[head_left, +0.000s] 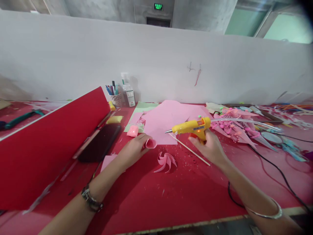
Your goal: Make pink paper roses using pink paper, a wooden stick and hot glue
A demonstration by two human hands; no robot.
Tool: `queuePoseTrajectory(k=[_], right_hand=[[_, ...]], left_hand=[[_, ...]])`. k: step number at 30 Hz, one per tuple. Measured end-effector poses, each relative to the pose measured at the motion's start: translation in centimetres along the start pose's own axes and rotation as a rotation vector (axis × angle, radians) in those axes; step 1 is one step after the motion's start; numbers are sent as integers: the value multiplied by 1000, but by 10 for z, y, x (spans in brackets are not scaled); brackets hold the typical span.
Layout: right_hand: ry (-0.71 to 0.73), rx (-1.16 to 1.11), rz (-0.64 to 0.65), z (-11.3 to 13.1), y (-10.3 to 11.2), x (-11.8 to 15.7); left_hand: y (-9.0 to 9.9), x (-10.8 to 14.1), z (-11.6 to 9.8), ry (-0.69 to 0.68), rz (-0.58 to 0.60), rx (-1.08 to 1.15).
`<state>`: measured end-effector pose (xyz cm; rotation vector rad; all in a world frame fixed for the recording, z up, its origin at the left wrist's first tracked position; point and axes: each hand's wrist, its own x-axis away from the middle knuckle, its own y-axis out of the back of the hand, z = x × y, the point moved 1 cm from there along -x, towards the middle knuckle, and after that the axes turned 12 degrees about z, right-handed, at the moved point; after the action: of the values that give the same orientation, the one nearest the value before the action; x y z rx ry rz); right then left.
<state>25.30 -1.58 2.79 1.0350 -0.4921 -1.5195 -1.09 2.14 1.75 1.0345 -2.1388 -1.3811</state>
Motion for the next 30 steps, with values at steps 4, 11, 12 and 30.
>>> queuePoseTrajectory(k=[4, 11, 12, 30], right_hand=[[53, 127, -22, 7, -4, 6], [146, 183, -6, 15, -11, 13], [151, 185, 1, 16, -11, 14], [208, 299, 119, 19, -11, 17]], left_hand=[[-1, 0, -5, 48, 11, -32], [0, 0, -18, 47, 110, -131], [0, 0, -20, 40, 120, -160], [3, 3, -20, 45, 72, -597]])
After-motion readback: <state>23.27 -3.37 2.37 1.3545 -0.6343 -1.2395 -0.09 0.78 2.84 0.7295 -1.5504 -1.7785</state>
